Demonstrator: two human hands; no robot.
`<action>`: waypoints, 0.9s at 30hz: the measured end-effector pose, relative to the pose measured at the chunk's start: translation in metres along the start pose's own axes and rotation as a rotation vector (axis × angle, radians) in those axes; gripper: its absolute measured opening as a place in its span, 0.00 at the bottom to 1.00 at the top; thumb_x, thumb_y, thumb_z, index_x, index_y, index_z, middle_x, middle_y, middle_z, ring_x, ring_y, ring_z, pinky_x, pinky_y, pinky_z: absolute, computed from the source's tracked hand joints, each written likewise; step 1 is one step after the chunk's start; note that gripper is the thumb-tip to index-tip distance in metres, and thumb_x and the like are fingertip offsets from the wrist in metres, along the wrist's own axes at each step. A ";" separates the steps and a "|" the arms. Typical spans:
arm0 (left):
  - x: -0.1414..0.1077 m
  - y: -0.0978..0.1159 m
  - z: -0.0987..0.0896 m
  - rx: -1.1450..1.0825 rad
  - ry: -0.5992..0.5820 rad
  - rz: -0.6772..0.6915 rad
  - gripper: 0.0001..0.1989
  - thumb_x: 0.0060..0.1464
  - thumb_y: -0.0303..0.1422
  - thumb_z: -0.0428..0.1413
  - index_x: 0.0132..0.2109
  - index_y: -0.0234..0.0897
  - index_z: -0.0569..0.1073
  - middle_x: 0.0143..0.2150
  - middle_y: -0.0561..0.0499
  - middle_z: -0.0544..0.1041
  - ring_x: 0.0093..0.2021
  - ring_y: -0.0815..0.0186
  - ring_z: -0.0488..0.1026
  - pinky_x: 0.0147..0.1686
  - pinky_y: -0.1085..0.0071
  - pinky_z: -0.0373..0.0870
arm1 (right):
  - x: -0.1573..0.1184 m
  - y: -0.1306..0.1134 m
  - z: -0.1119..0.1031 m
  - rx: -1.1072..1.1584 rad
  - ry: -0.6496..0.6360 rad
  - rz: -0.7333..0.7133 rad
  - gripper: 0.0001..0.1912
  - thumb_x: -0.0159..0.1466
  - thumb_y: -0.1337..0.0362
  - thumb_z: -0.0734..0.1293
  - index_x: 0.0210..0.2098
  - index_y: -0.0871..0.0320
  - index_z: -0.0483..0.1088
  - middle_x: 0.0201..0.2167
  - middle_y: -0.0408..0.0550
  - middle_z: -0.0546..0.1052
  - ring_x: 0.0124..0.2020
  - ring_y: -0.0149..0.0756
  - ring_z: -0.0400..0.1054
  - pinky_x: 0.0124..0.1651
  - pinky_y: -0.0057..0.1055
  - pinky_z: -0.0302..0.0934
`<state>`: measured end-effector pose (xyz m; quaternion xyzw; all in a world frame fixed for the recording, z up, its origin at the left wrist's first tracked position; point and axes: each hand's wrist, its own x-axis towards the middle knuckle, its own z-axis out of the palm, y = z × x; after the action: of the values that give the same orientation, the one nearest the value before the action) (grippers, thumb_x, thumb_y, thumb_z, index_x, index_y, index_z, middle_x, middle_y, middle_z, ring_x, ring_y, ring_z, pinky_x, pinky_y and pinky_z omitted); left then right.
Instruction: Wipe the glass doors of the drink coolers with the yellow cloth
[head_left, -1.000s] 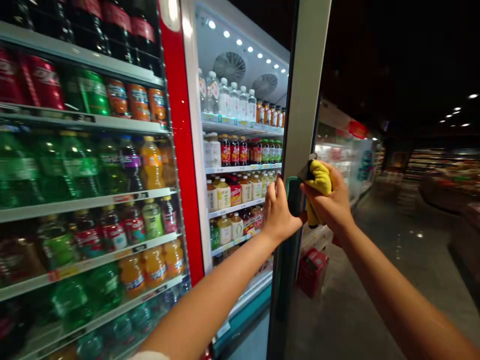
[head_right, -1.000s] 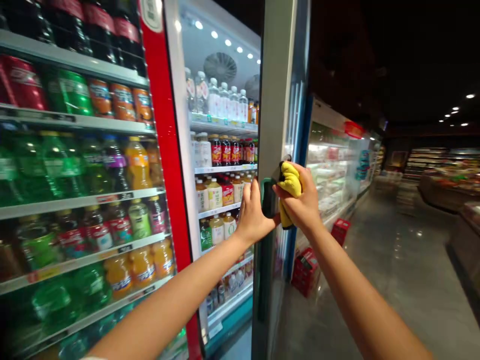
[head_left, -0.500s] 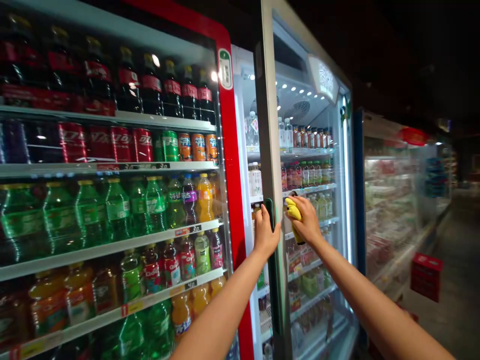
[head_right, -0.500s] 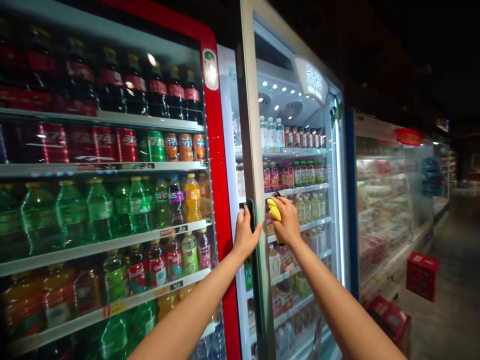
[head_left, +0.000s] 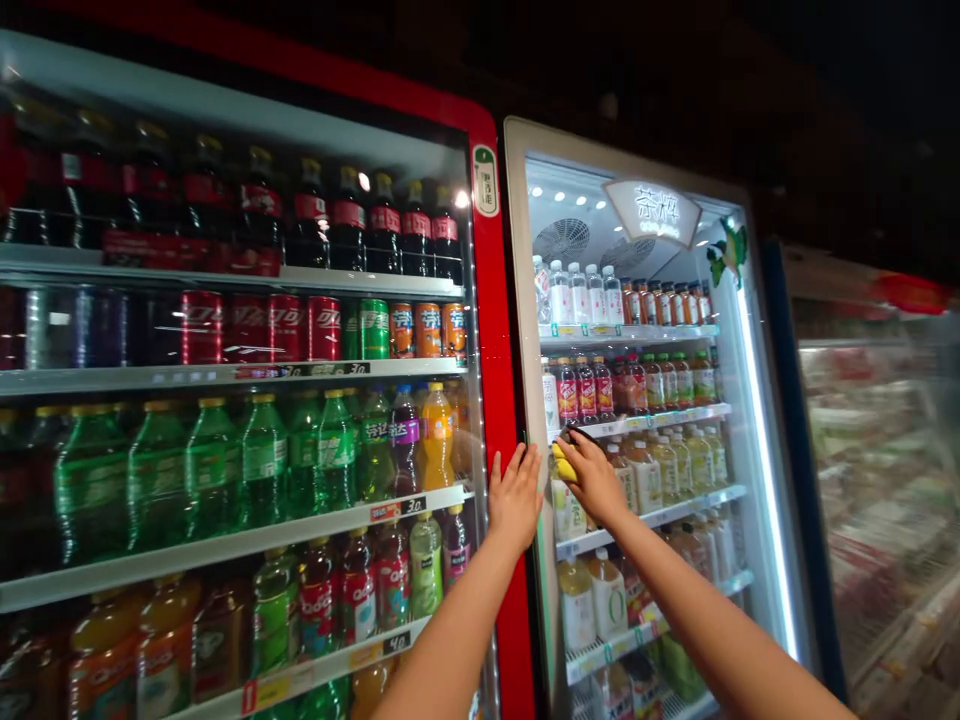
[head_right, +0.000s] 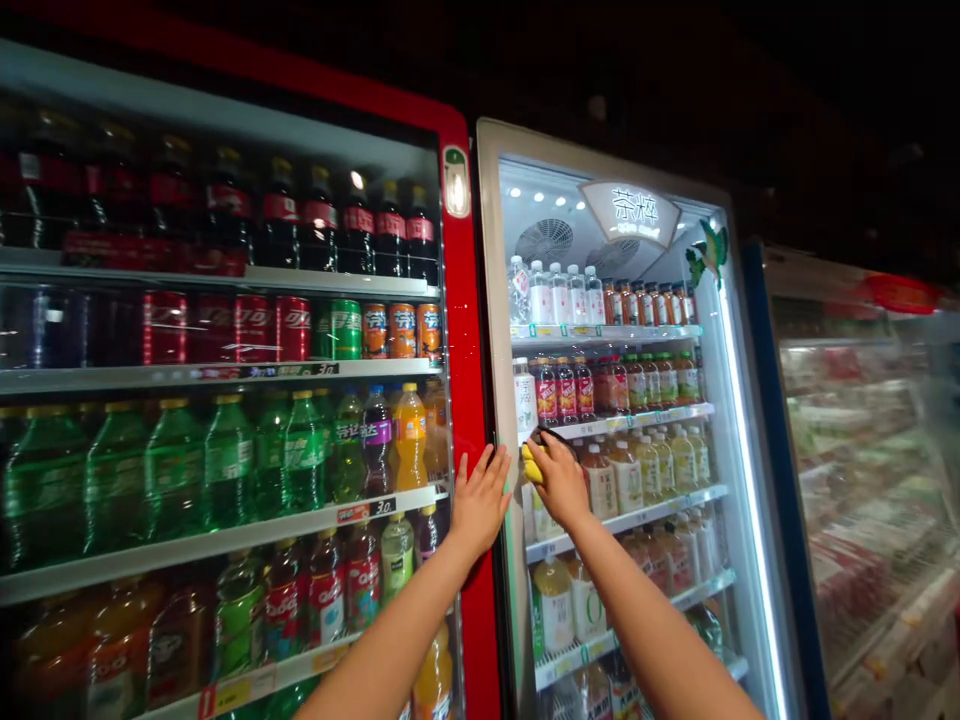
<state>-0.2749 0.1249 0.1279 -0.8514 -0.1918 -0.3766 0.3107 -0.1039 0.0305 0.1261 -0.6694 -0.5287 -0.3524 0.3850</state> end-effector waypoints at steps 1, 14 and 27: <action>0.001 -0.003 -0.001 0.009 -0.011 0.014 0.31 0.67 0.38 0.47 0.74 0.42 0.54 0.76 0.52 0.51 0.77 0.62 0.45 0.75 0.48 0.40 | 0.000 0.000 0.003 0.003 -0.006 0.003 0.39 0.56 0.75 0.67 0.67 0.47 0.64 0.69 0.53 0.62 0.68 0.48 0.58 0.64 0.47 0.61; -0.018 -0.050 -0.051 0.177 -0.047 -0.016 0.32 0.68 0.43 0.47 0.73 0.37 0.55 0.77 0.47 0.48 0.77 0.58 0.45 0.73 0.48 0.47 | 0.059 -0.066 -0.023 0.401 0.181 -0.051 0.29 0.63 0.66 0.65 0.64 0.50 0.69 0.63 0.53 0.70 0.62 0.49 0.65 0.63 0.49 0.63; -0.017 -0.155 -0.116 0.323 0.074 -0.071 0.28 0.68 0.41 0.46 0.71 0.39 0.60 0.77 0.47 0.49 0.77 0.58 0.44 0.74 0.47 0.43 | 0.158 -0.189 -0.051 0.208 0.411 -0.122 0.37 0.66 0.66 0.66 0.72 0.42 0.55 0.69 0.54 0.65 0.65 0.56 0.61 0.60 0.52 0.63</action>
<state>-0.4334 0.1585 0.2354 -0.7686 -0.2683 -0.3825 0.4369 -0.2619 0.0812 0.3153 -0.5072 -0.5120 -0.4475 0.5294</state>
